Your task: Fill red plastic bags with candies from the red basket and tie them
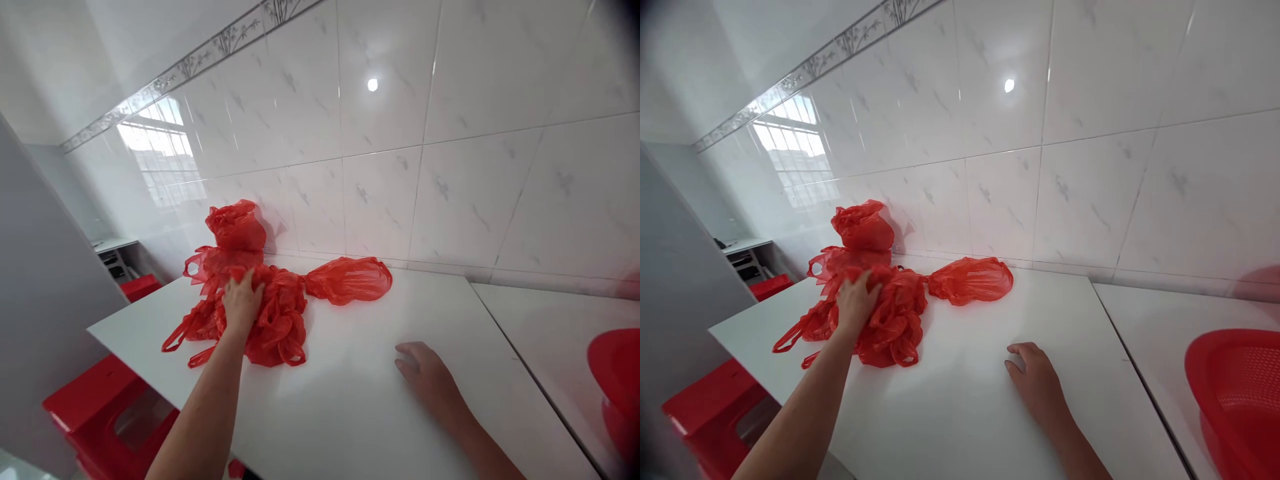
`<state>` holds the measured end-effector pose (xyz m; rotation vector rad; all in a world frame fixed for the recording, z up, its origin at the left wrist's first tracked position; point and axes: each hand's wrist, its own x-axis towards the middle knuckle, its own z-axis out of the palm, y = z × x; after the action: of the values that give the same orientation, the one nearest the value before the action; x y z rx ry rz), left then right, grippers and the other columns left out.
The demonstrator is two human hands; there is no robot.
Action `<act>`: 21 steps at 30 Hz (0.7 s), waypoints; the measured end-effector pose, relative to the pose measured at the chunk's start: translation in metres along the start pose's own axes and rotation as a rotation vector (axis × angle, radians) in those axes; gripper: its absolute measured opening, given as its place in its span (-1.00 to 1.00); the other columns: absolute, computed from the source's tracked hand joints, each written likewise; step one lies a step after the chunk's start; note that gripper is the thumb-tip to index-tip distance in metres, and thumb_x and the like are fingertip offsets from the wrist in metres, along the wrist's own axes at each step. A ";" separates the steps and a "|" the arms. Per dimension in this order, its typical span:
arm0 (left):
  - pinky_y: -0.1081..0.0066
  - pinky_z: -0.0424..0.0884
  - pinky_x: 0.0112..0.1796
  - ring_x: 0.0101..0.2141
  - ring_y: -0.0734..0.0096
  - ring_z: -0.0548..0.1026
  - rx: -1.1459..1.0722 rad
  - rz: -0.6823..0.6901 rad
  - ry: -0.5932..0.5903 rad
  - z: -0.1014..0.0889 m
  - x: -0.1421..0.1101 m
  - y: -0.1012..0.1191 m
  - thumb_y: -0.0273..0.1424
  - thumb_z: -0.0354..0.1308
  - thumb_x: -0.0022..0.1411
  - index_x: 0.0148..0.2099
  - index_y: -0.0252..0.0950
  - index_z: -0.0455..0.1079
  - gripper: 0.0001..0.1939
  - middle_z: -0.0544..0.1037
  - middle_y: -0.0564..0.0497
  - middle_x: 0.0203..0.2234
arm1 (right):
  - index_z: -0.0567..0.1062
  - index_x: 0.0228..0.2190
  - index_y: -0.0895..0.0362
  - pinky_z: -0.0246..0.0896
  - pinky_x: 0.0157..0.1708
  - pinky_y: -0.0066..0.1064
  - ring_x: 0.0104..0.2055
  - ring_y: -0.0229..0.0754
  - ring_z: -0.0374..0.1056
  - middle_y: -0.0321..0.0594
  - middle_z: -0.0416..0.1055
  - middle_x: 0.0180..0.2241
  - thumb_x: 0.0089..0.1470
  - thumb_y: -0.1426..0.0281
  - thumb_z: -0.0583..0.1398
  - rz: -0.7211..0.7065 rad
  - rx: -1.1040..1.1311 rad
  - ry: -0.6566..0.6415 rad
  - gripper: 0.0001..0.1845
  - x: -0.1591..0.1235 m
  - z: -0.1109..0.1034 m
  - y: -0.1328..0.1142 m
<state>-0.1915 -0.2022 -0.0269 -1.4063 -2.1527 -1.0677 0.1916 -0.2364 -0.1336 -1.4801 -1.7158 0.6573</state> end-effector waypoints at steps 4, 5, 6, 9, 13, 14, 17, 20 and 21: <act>0.04 0.26 -0.08 -0.04 -0.09 0.35 0.015 -0.011 -0.286 0.014 -0.009 -0.034 -0.19 -0.07 0.25 0.18 -0.30 0.20 -0.49 0.40 -0.28 -0.11 | 0.45 -0.26 0.03 0.22 -0.08 -0.21 -0.04 -0.07 0.29 -0.21 0.39 -0.10 0.00 0.31 0.07 -0.054 -0.051 -0.003 -0.75 0.000 0.002 0.002; 0.05 0.26 -0.07 -0.01 -0.08 0.34 -0.004 -0.026 -0.254 0.014 -0.011 -0.034 -0.17 -0.07 0.25 0.21 -0.28 0.17 -0.47 0.37 -0.29 -0.06 | 0.45 -0.26 0.03 0.22 -0.08 -0.22 -0.03 -0.07 0.29 -0.21 0.39 -0.10 0.01 0.31 0.06 -0.057 -0.057 -0.008 -0.75 0.000 0.002 0.002; 0.04 0.26 -0.06 0.03 -0.10 0.30 -0.012 -0.044 -0.198 0.013 -0.013 -0.030 -0.15 -0.04 0.23 0.22 -0.26 0.14 -0.44 0.31 -0.30 0.01 | 0.45 -0.26 0.03 0.21 -0.07 -0.22 -0.03 -0.08 0.28 -0.22 0.38 -0.10 0.01 0.31 0.06 -0.058 -0.062 -0.013 -0.76 -0.001 0.002 0.002; -0.12 0.16 -0.01 0.19 -0.23 0.02 0.024 -0.049 0.035 0.001 -0.019 -0.005 -0.14 0.02 0.20 0.27 -0.21 0.04 -0.37 0.02 -0.32 0.21 | 0.43 -0.26 0.03 0.21 -0.08 -0.25 -0.03 -0.11 0.27 -0.24 0.37 -0.10 0.02 0.31 0.05 -0.046 -0.072 -0.035 -0.76 -0.002 0.001 0.000; -0.17 -0.06 0.10 0.25 -0.13 -0.18 0.001 0.103 0.213 -0.009 -0.027 0.035 -0.24 0.04 0.21 0.24 -0.24 0.07 -0.42 -0.15 -0.24 0.28 | 0.42 -0.26 0.05 0.18 -0.06 -0.27 -0.02 -0.13 0.25 -0.24 0.36 -0.10 0.03 0.33 0.03 -0.044 -0.081 -0.056 -0.77 -0.003 0.000 -0.003; -0.16 -0.09 0.12 0.26 -0.11 -0.17 -0.018 0.150 0.218 -0.008 -0.030 0.044 -0.26 0.04 0.21 0.21 -0.25 0.11 -0.46 -0.12 -0.22 0.28 | 0.41 -0.26 0.05 0.18 -0.06 -0.27 -0.02 -0.14 0.25 -0.24 0.36 -0.10 0.03 0.33 0.03 -0.043 -0.084 -0.058 -0.77 -0.003 0.000 -0.003; -0.08 -0.07 0.15 0.25 -0.02 -0.08 -0.102 0.364 0.138 0.004 -0.040 0.070 -0.35 0.05 0.20 0.11 -0.24 0.24 -0.59 0.03 -0.18 0.24 | 0.41 -0.26 0.05 0.18 -0.06 -0.27 -0.03 -0.13 0.26 -0.24 0.36 -0.11 0.03 0.34 0.04 -0.042 -0.090 -0.064 -0.77 -0.003 0.000 -0.003; 0.07 0.11 0.13 0.21 0.08 0.06 -0.236 0.574 -0.071 0.031 -0.052 0.094 -0.43 0.05 0.19 0.11 -0.22 0.25 -0.59 0.07 -0.16 0.22 | 0.41 -0.25 0.05 0.18 -0.06 -0.27 -0.04 -0.13 0.26 -0.23 0.36 -0.11 0.03 0.33 0.04 -0.039 -0.079 -0.068 -0.76 -0.002 0.000 -0.002; 0.09 0.16 0.10 0.21 0.09 0.07 -0.281 0.581 -0.153 0.041 -0.056 0.101 -0.42 0.06 0.18 0.14 -0.20 0.21 -0.54 0.04 -0.16 0.24 | 0.41 -0.25 0.05 0.18 -0.06 -0.27 -0.04 -0.13 0.26 -0.23 0.35 -0.11 0.03 0.33 0.03 -0.035 -0.071 -0.070 -0.76 -0.002 0.000 -0.002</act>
<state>-0.0723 -0.1836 -0.0499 -2.1256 -1.5485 -1.0739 0.1909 -0.2388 -0.1323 -1.4878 -1.8308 0.6424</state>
